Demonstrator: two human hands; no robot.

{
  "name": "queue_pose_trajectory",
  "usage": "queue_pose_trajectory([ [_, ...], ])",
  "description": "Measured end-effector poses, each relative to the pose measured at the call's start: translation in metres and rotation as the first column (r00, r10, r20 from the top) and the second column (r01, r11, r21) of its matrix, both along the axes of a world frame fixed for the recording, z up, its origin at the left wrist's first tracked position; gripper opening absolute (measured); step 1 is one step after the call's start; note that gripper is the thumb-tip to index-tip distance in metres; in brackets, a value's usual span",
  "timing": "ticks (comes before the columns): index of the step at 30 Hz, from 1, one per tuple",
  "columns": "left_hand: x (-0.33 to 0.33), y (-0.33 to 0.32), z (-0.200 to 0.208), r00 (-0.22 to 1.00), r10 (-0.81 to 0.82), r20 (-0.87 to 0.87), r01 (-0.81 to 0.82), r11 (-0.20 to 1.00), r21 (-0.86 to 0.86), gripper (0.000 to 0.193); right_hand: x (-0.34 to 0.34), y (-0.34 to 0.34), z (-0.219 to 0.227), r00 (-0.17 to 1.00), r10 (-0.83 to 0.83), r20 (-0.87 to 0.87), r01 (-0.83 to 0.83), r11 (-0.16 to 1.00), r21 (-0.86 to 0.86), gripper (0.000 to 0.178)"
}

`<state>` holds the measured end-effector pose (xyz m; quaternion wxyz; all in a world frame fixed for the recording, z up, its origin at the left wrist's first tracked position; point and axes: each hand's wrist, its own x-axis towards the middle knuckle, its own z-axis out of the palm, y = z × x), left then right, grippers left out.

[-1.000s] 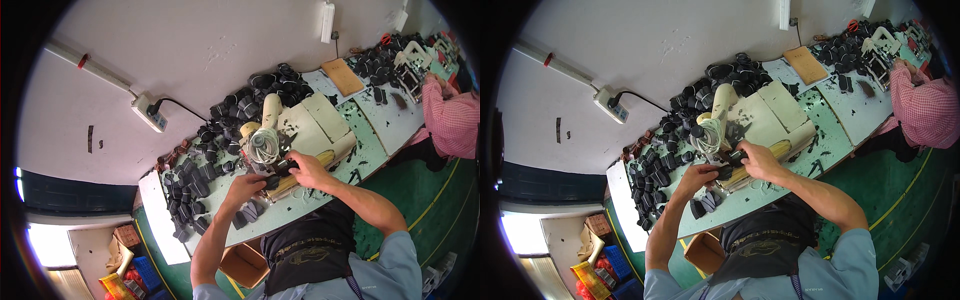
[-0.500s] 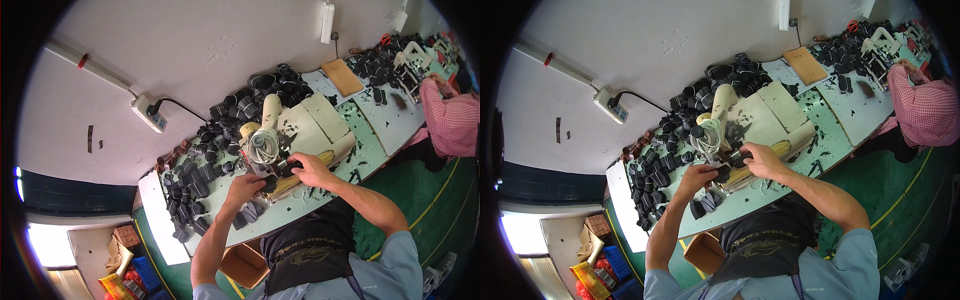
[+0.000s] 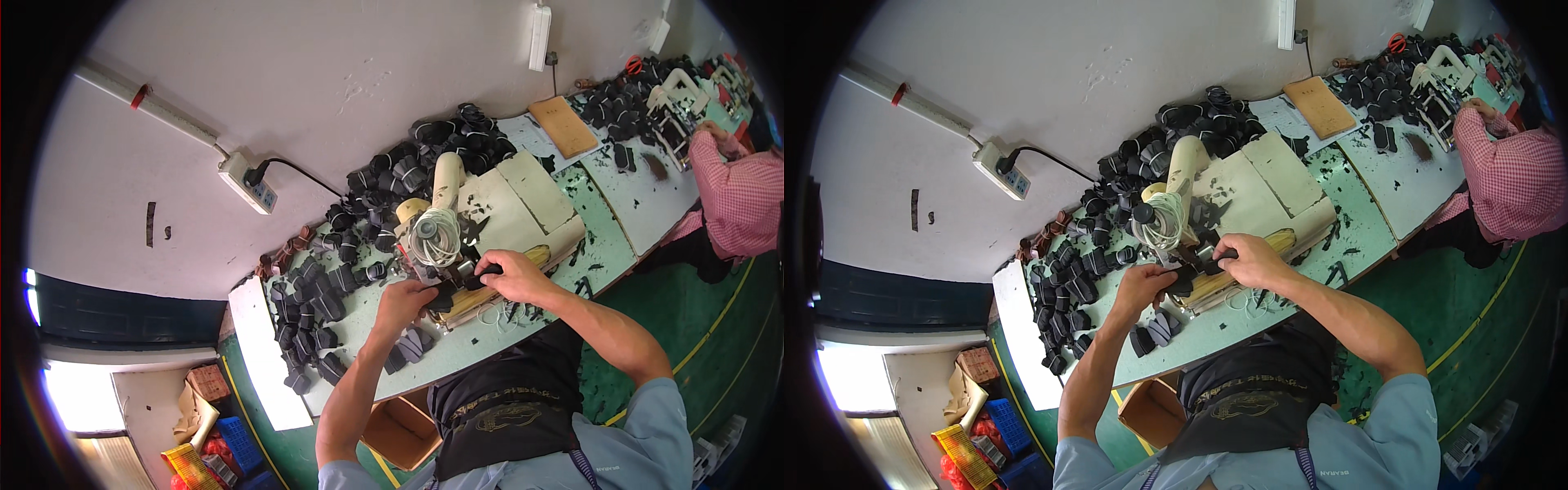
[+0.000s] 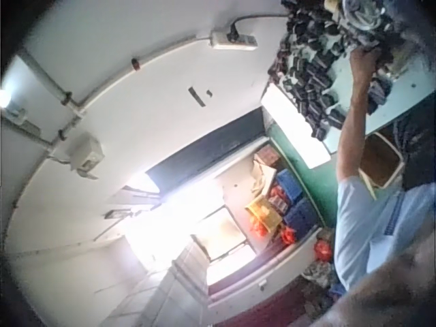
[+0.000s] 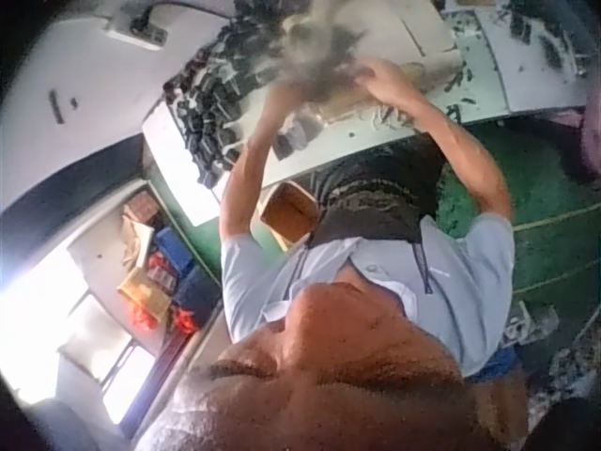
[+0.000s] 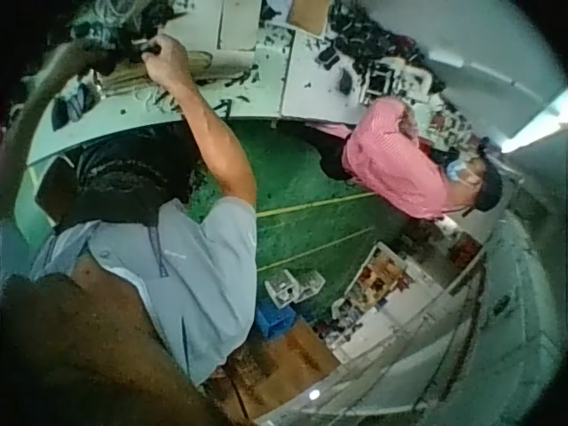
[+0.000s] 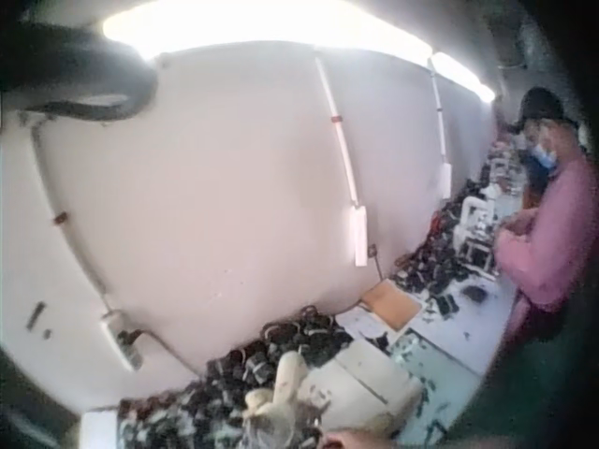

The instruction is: The person skives shoe components using a skiving machine, thinning the edges of small black leather or synthetic shoe upper parts.

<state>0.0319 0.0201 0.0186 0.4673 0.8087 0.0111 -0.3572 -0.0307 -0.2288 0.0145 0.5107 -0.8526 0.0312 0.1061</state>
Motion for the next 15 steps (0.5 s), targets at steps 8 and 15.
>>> queue_pose_trajectory([
  [8, -0.011, -0.003, -0.008, 0.988, 0.156, -0.005, -0.153, 0.959, -0.24, 0.019, 0.0, 0.008, 0.003, 0.992, -0.036, 0.119, 0.044, 0.997, -0.063, 0.017],
  [15, -0.012, -0.013, -0.025, 0.95, 0.048, 0.307, -0.058, 0.998, 0.022, 0.018, 0.002, 0.01, -0.003, 0.997, 0.023, 0.075, -0.022, 1.0, -0.004, 0.024],
])
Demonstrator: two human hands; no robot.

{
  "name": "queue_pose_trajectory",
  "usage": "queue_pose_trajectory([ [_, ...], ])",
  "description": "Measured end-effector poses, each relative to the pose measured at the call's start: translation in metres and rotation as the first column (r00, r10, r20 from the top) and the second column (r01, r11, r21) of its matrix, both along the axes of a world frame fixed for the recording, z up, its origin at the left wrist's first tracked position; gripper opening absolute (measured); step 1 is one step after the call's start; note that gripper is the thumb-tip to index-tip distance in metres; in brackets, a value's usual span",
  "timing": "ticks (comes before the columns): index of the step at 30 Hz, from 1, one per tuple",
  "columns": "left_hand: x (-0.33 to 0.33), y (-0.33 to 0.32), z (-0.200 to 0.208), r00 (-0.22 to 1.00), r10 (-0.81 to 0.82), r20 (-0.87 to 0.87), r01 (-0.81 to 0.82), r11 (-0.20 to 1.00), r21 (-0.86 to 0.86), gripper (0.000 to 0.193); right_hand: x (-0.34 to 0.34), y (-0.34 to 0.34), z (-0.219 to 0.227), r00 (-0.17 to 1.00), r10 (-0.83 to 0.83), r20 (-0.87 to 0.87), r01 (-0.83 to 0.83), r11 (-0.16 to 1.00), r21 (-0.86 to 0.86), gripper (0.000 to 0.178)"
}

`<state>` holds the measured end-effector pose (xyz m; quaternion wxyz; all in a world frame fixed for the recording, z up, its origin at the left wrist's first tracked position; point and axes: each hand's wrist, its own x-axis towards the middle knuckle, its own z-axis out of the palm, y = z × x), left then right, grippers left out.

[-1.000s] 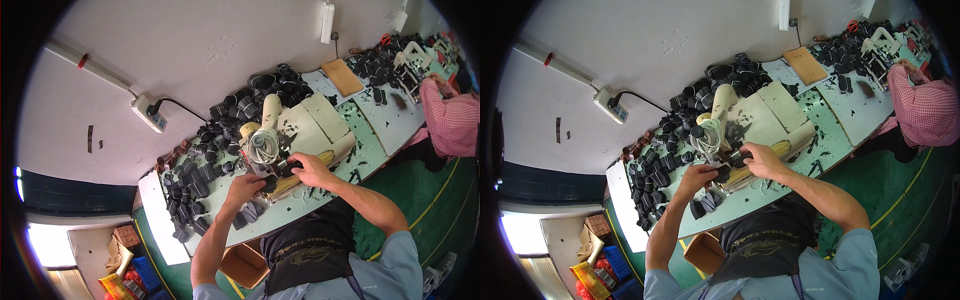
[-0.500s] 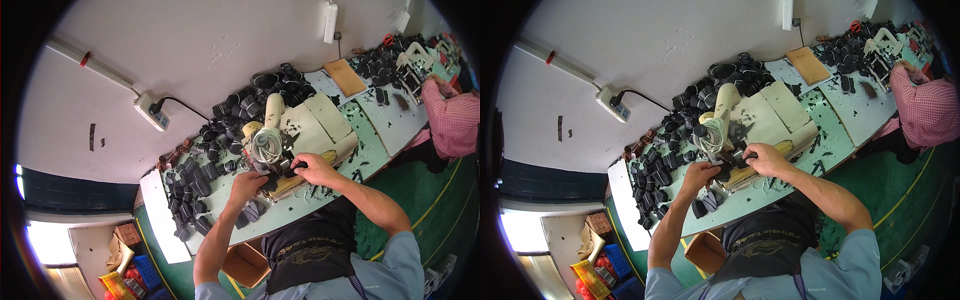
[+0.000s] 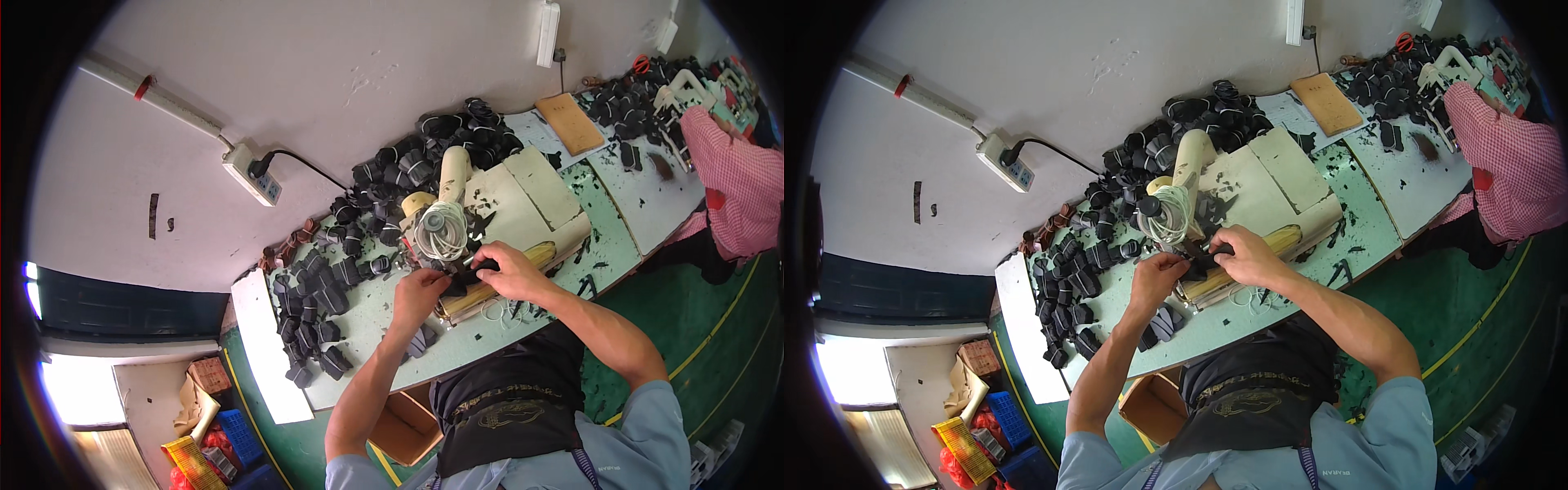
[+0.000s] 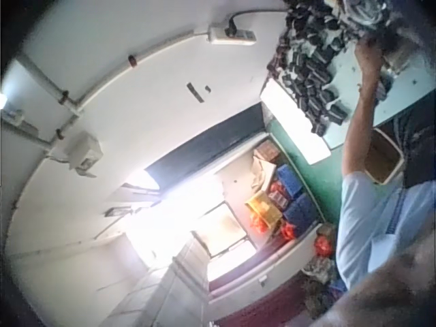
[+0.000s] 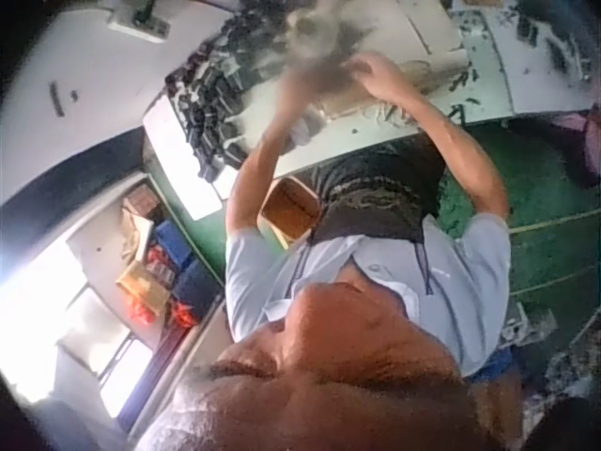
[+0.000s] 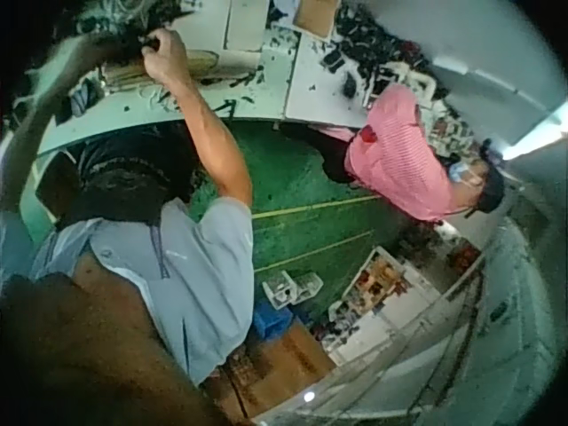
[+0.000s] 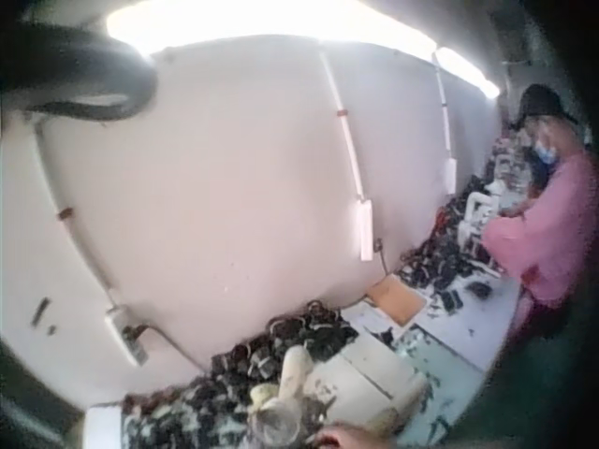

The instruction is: The person skives shoe components using a skiving machine, thinning the edges of small black leather or synthetic shoe upper parts.

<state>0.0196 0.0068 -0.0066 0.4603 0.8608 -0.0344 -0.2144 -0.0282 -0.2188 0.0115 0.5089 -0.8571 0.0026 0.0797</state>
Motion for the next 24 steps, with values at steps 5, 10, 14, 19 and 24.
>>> queue_pose_trajectory([
  [5, 0.0, 0.01, 0.006, 0.995, 0.026, -0.097, -0.042, 0.985, -0.165, 0.02, -0.005, -0.004, -0.009, 0.993, -0.102, -0.06, 0.11, 0.983, 0.145, 0.022],
  [10, -0.005, -0.003, 0.007, 0.988, 0.077, -0.131, -0.103, 0.972, -0.209, 0.016, -0.004, 0.002, -0.005, 0.998, -0.03, -0.055, 0.037, 0.991, 0.132, 0.018],
  [14, -0.011, 0.029, 0.003, 0.979, 0.164, -0.122, -0.193, 0.938, -0.286, 0.018, -0.007, -0.003, 0.01, 0.988, -0.088, -0.124, 0.102, 0.989, 0.105, 0.027],
  [19, -0.039, 0.123, -0.025, 0.962, 0.273, -0.018, -0.271, 0.959, 0.077, 0.024, -0.013, -0.023, 0.006, 0.924, -0.114, 0.366, 0.203, 0.956, -0.213, 0.03],
  [24, -0.094, 0.155, -0.065, 0.974, 0.165, 0.153, -0.221, 0.834, 0.506, 0.031, -0.014, -0.026, -0.008, 0.915, -0.007, 0.404, 0.208, 0.866, -0.455, 0.03],
])
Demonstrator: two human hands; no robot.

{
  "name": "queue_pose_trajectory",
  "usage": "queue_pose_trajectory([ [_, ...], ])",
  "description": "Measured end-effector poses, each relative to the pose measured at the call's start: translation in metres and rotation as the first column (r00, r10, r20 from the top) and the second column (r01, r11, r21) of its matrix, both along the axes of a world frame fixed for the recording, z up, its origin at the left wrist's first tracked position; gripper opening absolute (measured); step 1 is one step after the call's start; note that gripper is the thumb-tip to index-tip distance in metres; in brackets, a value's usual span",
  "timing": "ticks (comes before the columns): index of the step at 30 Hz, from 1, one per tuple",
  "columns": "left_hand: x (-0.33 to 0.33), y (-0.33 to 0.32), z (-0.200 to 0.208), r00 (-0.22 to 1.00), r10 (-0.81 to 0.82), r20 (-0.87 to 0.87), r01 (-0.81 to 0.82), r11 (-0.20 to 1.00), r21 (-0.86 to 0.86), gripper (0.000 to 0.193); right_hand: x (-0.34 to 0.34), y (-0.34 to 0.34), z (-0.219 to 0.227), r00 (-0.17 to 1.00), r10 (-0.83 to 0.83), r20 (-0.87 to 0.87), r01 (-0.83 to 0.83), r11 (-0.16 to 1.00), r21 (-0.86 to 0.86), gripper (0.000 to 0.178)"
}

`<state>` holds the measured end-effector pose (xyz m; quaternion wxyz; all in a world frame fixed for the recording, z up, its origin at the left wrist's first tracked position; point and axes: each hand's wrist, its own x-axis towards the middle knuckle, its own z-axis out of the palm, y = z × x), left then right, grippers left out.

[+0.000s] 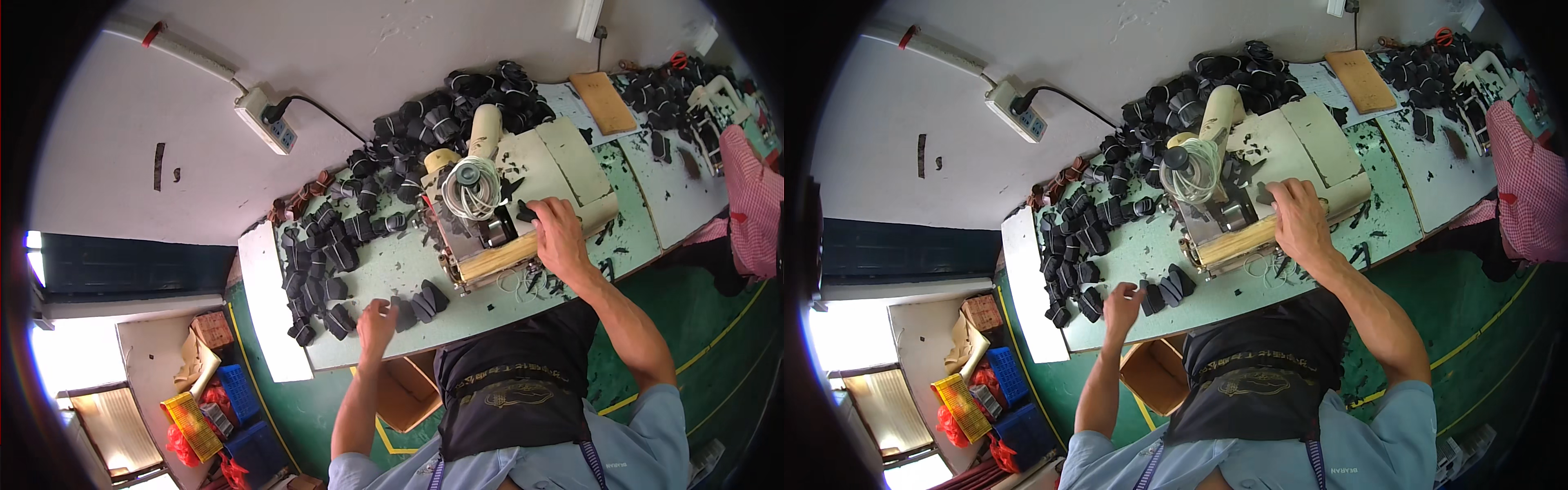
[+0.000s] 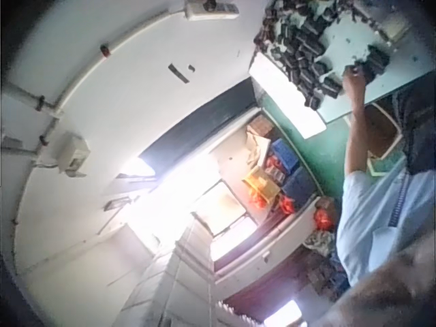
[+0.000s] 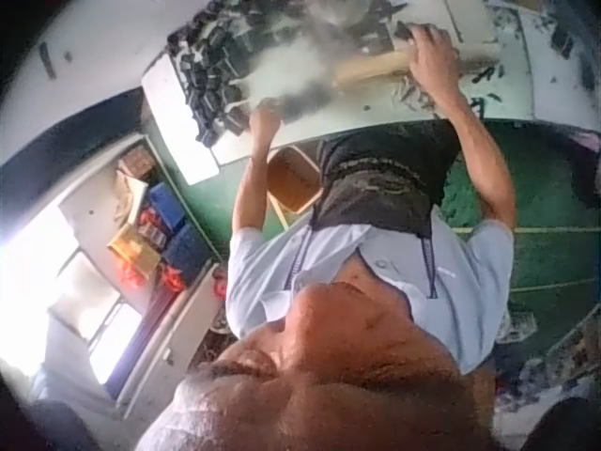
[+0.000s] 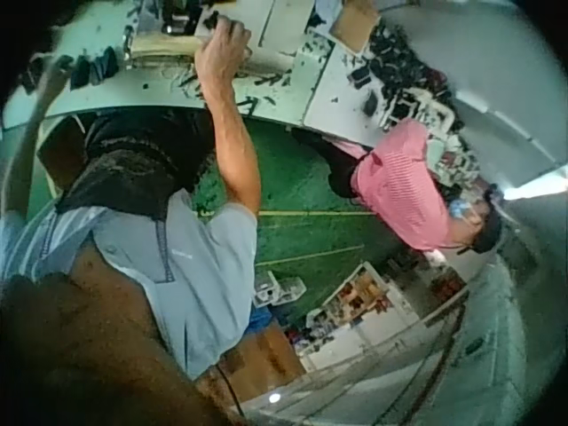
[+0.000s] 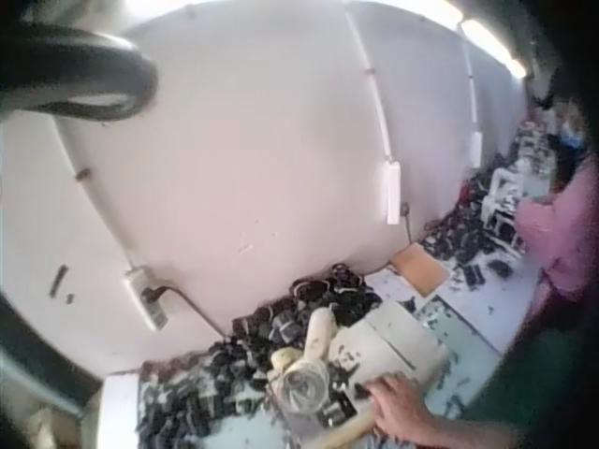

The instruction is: The person skives shoe components using a skiving machine, thinning the edges of small black leather or synthetic shoe upper parts.

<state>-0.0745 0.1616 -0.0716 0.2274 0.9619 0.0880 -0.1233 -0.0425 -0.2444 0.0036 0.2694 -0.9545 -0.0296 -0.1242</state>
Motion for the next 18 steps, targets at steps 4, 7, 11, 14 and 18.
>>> queue_pose_trajectory([
  [4, -0.029, -0.012, -0.026, 0.999, -0.023, 0.043, 0.02, 0.997, 0.078, 0.042, 0.0, 0.003, 0.002, 1.0, -0.009, 0.021, 0.01, 1.0, -0.025, 0.033],
  [7, -0.032, -0.026, -0.03, 0.997, 0.003, 0.074, -0.011, 0.993, 0.114, 0.044, -0.003, 0.002, 0.004, 1.0, 0.007, 0.008, -0.007, 0.996, -0.09, 0.039],
  [11, -0.03, -0.019, -0.045, 0.988, 0.022, 0.155, -0.035, 0.996, 0.08, 0.04, -0.002, 0.005, 0.011, 0.997, 0.063, -0.034, -0.069, 0.976, -0.208, 0.043],
  [14, -0.025, 0.002, -0.049, 0.991, -0.014, 0.134, 0.013, 1.0, 0.008, 0.038, 0.001, 0.007, 0.012, 0.996, 0.087, -0.038, -0.093, 0.97, -0.223, 0.043],
  [18, -0.01, -0.003, 0.001, 0.906, 0.283, -0.315, -0.424, 0.592, -0.685, 0.038, 0.002, -0.002, 0.009, 0.995, 0.087, -0.042, -0.094, 0.974, -0.206, 0.041],
])
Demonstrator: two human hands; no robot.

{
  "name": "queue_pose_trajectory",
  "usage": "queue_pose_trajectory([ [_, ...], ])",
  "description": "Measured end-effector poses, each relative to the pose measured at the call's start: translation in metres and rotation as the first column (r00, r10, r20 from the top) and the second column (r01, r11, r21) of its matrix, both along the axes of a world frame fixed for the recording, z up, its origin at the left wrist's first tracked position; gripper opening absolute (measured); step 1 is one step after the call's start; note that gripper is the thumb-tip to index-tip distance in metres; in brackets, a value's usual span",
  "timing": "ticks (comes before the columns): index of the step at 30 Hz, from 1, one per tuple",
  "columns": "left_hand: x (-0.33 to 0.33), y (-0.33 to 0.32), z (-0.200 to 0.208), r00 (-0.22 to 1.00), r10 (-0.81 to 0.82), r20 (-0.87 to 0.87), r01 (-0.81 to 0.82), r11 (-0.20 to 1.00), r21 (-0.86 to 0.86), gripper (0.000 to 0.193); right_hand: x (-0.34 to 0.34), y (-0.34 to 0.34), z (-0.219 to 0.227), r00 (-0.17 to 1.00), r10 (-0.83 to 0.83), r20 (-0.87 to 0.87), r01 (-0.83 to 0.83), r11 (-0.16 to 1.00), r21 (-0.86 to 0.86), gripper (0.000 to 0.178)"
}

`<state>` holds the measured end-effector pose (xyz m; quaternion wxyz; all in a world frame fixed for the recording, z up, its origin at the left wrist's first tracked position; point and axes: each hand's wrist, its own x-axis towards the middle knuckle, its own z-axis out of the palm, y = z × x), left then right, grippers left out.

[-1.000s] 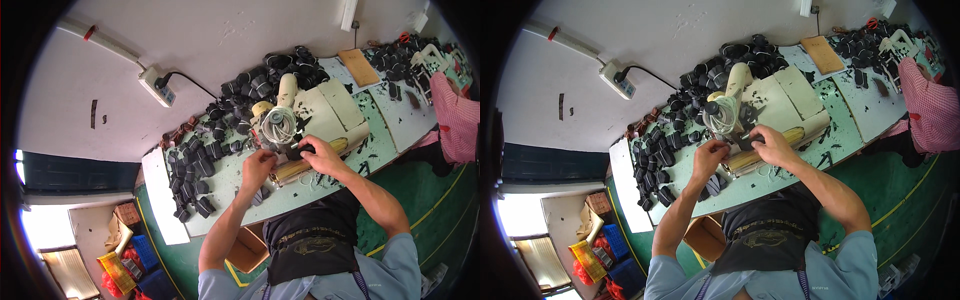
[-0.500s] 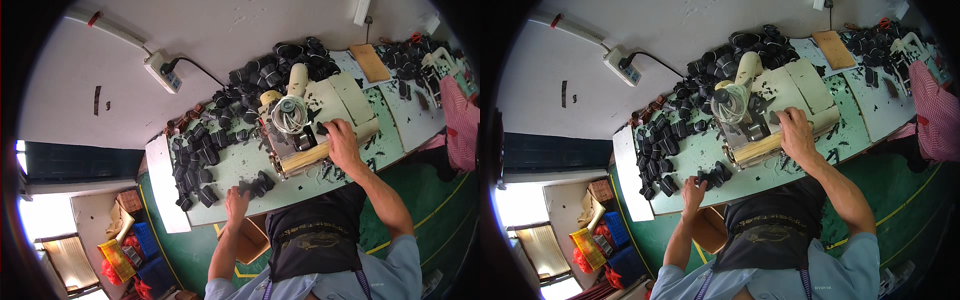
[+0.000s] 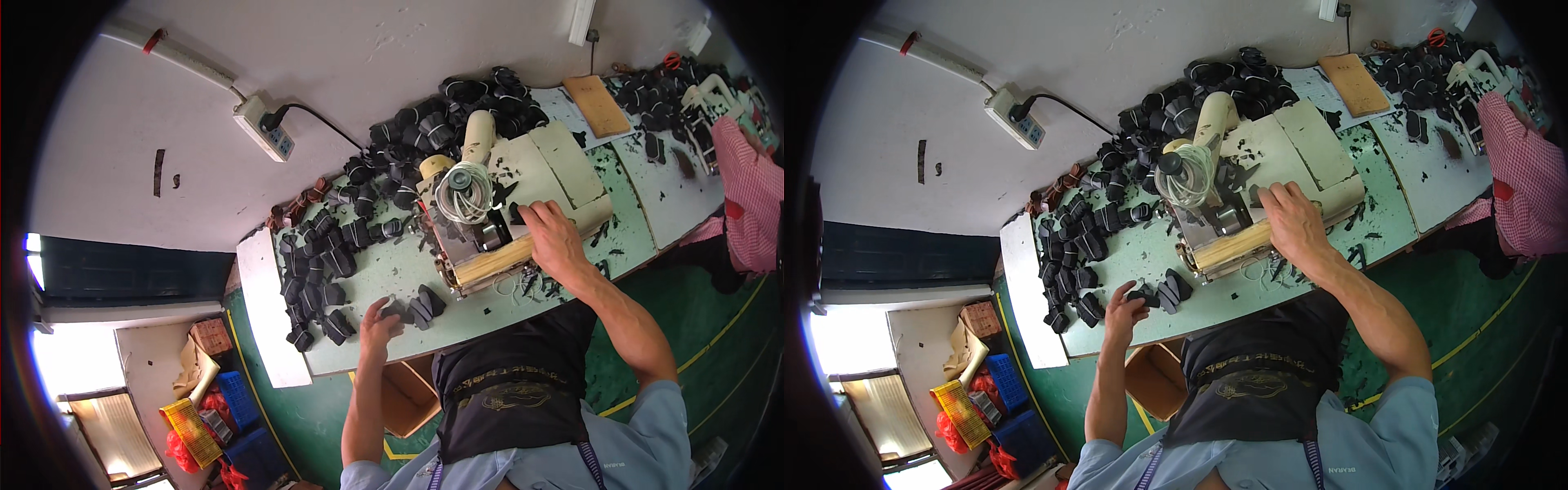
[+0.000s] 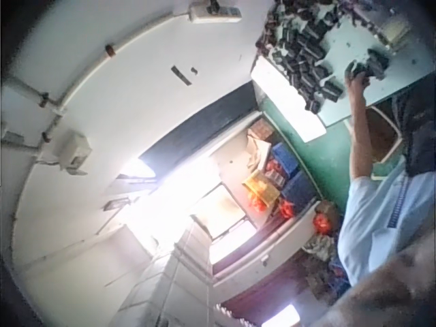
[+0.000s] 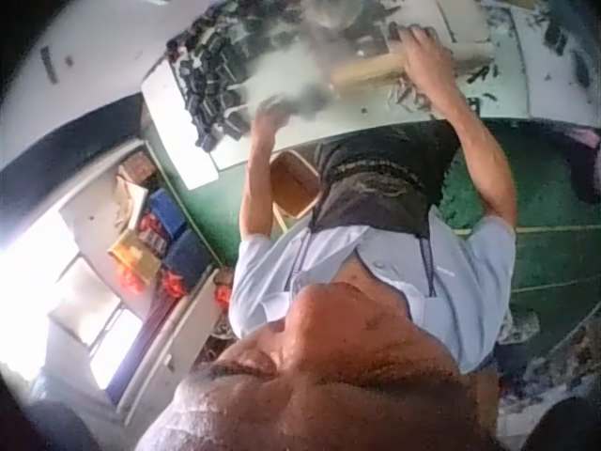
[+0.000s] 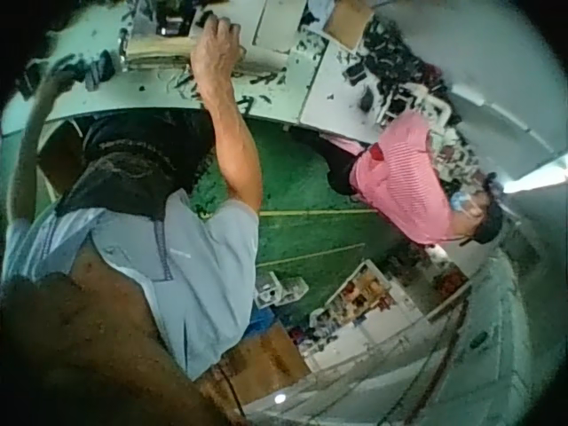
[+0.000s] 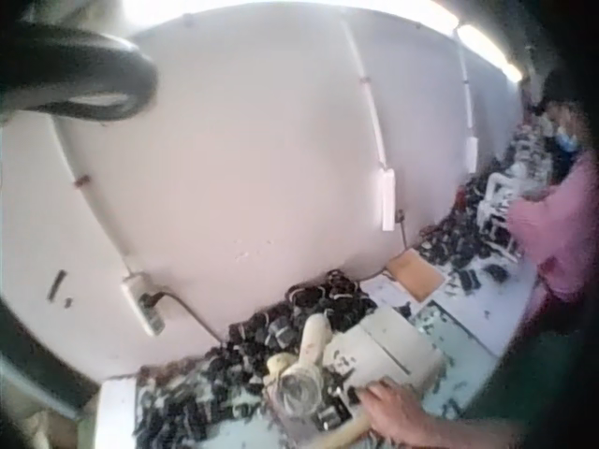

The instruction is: The person skives shoe components using a skiving machine, thinning the edges of small black leather or synthetic shoe upper parts.

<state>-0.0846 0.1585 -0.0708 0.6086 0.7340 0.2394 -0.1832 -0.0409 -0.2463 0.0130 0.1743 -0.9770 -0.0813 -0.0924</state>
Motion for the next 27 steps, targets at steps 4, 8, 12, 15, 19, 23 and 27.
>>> queue_pose_trajectory([
  [4, 0.01, -0.013, 0.044, 0.99, 0.038, -0.137, -0.077, 0.952, -0.297, 0.031, 0.0, -0.003, 0.0, 1.0, -0.013, 0.001, 0.013, 1.0, 0.018, 0.046],
  [8, 0.023, -0.044, 0.064, 0.994, -0.095, -0.058, 0.064, 0.912, -0.405, 0.022, 0.001, 0.002, 0.013, 0.999, 0.008, -0.031, -0.001, 0.974, 0.227, 0.04],
  [12, 0.053, -0.09, 0.079, 0.944, -0.33, 0.031, 0.325, 0.902, -0.285, 0.02, 0.003, 0.013, 0.013, 0.974, 0.135, -0.181, 0.003, 0.795, 0.607, 0.032],
  [15, 0.074, -0.119, 0.084, 0.913, -0.407, 0.036, 0.407, 0.899, -0.161, 0.02, 0.006, 0.015, 0.009, 0.884, 0.225, -0.409, 0.1, 0.765, 0.636, 0.032],
  [19, 0.09, -0.135, 0.087, 0.865, -0.502, -0.015, 0.502, 0.865, 0.014, 0.02, 0.006, 0.011, 0.007, 0.834, 0.28, -0.475, 0.081, 0.79, 0.608, 0.032],
  [23, 0.103, -0.133, 0.082, 0.827, -0.55, -0.118, 0.562, 0.817, 0.134, 0.022, 0.01, 0.007, 0.012, 0.811, 0.356, -0.465, -0.016, 0.808, 0.589, 0.031],
  [27, 0.105, -0.152, 0.085, 0.818, -0.575, -0.018, 0.574, 0.815, 0.081, 0.024, 0.015, 0.014, 0.008, 0.862, 0.351, -0.365, -0.092, 0.817, 0.57, 0.031],
])
